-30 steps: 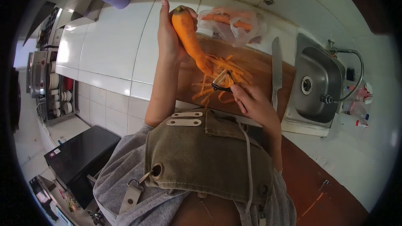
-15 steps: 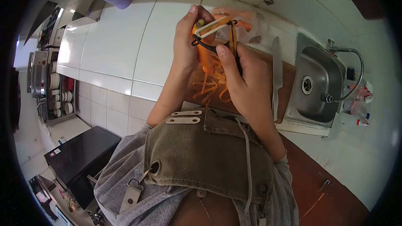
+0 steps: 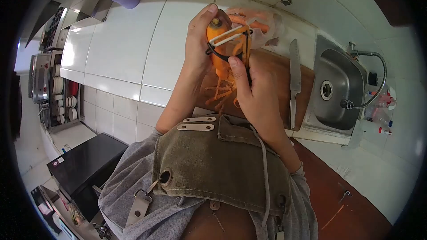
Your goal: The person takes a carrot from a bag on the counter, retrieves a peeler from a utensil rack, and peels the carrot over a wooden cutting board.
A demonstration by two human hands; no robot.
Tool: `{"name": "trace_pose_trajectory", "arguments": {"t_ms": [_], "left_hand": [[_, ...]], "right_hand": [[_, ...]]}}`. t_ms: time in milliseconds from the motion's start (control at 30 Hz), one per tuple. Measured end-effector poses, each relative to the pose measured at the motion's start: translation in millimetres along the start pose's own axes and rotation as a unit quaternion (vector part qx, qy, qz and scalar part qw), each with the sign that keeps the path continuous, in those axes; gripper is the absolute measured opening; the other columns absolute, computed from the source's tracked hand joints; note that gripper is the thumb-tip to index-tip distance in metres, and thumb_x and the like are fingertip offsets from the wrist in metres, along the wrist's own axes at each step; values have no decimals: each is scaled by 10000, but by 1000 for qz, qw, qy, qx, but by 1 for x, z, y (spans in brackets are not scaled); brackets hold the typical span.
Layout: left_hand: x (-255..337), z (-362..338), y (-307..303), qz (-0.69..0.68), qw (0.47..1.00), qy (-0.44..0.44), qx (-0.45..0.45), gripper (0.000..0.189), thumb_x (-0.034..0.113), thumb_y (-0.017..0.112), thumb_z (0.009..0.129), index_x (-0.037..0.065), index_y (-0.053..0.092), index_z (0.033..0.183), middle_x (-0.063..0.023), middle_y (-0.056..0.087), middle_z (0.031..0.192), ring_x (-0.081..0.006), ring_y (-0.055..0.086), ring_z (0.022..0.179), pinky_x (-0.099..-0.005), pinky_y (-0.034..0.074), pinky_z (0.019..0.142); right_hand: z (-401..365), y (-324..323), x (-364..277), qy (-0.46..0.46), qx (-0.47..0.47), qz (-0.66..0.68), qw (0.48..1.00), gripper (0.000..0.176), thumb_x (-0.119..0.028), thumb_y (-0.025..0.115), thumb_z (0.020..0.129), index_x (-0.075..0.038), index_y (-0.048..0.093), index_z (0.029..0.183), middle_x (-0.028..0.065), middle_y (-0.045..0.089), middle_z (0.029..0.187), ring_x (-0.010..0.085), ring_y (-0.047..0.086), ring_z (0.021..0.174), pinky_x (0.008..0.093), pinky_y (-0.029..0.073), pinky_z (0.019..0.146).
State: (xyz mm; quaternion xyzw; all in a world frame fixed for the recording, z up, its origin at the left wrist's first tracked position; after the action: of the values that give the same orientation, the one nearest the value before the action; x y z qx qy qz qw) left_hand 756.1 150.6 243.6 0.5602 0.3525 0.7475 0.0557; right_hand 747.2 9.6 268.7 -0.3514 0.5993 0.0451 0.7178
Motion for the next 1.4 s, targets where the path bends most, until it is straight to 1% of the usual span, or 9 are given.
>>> {"name": "trace_pose_trajectory", "arguments": {"t_ms": [100,200,233,567,633,800,900,1333,1400], "left_hand": [[-1,7,-12,6,999,-20,32,271,274,451,906,53,481,753,-50,502,671,-125,443,587,-248,364,546],[-2,10,-23,-81,994,-35,60,240,265,452,906,74,457,762,-41,473,646,-123,392,568,-251,319,525],[-2,12,-26,-86,994,-41,58,221,261,449,907,85,441,775,-34,452,630,-125,366,563,-253,297,523],[-6,14,-21,-52,997,-43,48,261,284,477,904,72,466,752,-44,485,634,-134,420,569,-256,339,539],[-5,14,-27,-24,997,-45,59,275,298,476,908,71,469,754,-61,518,650,-144,454,580,-263,367,556],[-1,12,-27,-14,996,-45,70,295,313,446,922,67,474,762,-79,544,666,-152,482,597,-265,387,577],[-5,12,-25,-7,997,-28,66,306,319,423,930,67,476,763,-78,545,669,-149,484,604,-264,389,582],[4,4,-6,-22,998,-25,59,351,295,434,945,23,548,753,-60,597,711,-105,544,599,-225,439,577],[1,6,-7,-28,998,-25,51,352,294,437,945,21,544,751,-60,593,706,-106,540,593,-228,437,573]], "right_hand": [[-7,15,18,79,-63,-41,994,280,-252,514,924,20,548,870,136,515,601,244,470,516,341,378,530],[-18,34,46,19,-60,20,998,280,-260,521,918,13,580,946,148,564,685,256,523,599,344,416,604],[-21,38,59,97,-92,3,991,274,-249,526,910,0,599,998,160,600,770,281,568,692,343,436,672],[-38,38,119,114,-109,-98,983,330,-292,492,906,23,589,923,183,619,779,304,606,727,360,458,702],[-38,31,112,209,-168,-99,958,343,-302,496,912,27,576,856,150,582,666,255,587,631,353,450,629],[-32,3,84,211,-192,-20,958,381,-344,493,928,6,538,787,22,417,509,103,419,464,285,345,453],[-27,-7,46,184,-153,89,967,369,-306,472,947,-17,520,722,-26,391,499,47,372,440,234,295,420],[18,2,9,-23,10,26,999,307,-262,507,928,17,556,812,63,414,496,119,360,440,292,311,441],[13,7,12,-55,11,15,998,289,-271,453,959,-35,512,804,-32,390,499,32,375,435,213,312,416]]}}
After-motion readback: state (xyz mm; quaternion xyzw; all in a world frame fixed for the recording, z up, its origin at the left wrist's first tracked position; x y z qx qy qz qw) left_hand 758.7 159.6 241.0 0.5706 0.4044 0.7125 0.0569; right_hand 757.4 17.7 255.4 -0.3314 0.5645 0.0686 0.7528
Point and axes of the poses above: each hand's wrist, its own z-axis towards the middle knuckle, its own y-axis out of the palm, x = y × z, the point moved 6 cm from there along z, towards the middle knuckle
